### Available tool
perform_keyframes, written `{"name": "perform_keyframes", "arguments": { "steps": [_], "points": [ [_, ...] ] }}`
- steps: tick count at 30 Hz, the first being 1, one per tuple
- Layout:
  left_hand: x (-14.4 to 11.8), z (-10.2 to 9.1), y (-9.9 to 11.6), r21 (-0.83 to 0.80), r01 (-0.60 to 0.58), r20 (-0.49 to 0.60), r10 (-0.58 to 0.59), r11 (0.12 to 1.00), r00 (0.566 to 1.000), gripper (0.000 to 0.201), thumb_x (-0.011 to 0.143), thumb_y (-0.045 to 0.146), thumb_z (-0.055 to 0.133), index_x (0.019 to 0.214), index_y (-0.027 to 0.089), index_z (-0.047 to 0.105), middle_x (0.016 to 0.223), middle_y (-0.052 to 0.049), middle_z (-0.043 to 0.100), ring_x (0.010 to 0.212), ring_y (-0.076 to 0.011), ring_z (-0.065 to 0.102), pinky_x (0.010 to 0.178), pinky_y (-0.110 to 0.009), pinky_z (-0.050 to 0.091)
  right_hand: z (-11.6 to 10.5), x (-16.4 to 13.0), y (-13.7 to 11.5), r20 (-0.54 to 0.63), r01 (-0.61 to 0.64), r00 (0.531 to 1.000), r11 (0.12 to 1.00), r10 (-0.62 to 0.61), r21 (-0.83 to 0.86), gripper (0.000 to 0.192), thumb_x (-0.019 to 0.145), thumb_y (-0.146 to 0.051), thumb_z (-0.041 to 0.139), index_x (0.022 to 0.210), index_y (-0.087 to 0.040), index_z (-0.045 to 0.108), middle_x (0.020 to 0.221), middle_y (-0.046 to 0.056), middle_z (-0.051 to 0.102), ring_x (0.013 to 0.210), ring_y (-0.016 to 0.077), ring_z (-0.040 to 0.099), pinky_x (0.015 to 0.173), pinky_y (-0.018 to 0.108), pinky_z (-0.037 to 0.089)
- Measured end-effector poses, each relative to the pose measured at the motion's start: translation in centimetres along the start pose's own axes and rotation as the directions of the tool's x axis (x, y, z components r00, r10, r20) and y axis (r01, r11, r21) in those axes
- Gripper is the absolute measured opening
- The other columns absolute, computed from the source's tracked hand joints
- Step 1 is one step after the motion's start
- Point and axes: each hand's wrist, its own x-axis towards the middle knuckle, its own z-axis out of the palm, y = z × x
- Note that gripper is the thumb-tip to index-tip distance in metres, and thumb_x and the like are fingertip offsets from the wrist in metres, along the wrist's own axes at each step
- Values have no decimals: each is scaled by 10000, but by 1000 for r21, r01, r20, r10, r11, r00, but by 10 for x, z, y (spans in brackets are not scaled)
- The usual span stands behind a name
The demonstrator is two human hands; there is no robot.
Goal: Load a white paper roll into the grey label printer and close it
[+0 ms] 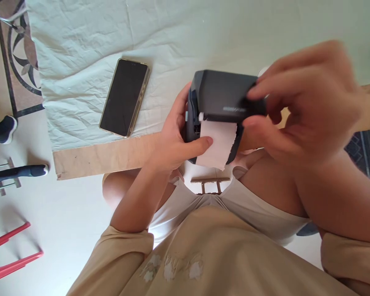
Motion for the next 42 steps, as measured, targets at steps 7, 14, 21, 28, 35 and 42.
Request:
{"name": "perform_keyframes", "arguments": {
  "steps": [7,14,21,28,35,42],
  "points": [
    [-6,17,23,-52,68,-64,-72,996,995,741,632,461,1115,1281,384,766,1346,-16,818,1442,-424,698,1083,-481,664,11,0,2,55,67,996,989,-75,129,506,1003,-448,782,1454,-323,589,1577,105,593,1175,219,749,632,273,643],
    [-5,24,30,-19,155,-79,-156,988,985,750,613,655,1087,1219,349,770,1232,-49,817,1231,-412,764,776,-435,662,13,1,9,229,-144,970,955,84,261,717,992,-527,785,1592,-374,423,1583,71,607,704,52,637,585,256,615],
    [-3,21,28,-42,160,-63,-163,986,985,757,633,634,1084,1242,325,757,1220,-55,838,1236,-425,774,772,-418,635,14,2,9,216,-160,970,958,108,237,704,979,-461,804,1573,-381,435,1555,52,618,709,62,650,652,294,648],
    [-3,19,25,-58,138,-30,-140,989,990,794,659,631,1074,1333,342,771,1231,-67,857,1328,-458,752,917,-462,693,15,0,8,207,-145,973,968,101,206,671,995,-512,782,1570,-376,465,1591,55,605,803,93,691,700,310,672],
    [-3,12,15,-100,-75,126,88,992,988,519,1002,672,763,1487,507,683,1647,93,665,1684,-310,526,1311,-483,556,15,0,10,31,43,999,999,-44,24,607,1070,-557,688,1604,-317,528,1689,122,574,1417,274,708,752,311,705],
    [7,5,-15,-177,-56,-42,49,983,998,422,994,701,710,1251,388,829,1346,3,835,1553,-352,628,1284,-481,575,15,-3,7,24,145,989,989,-145,-4,717,1012,-475,790,1646,-344,481,1689,126,559,1482,309,665,777,362,736]
  ]
}}
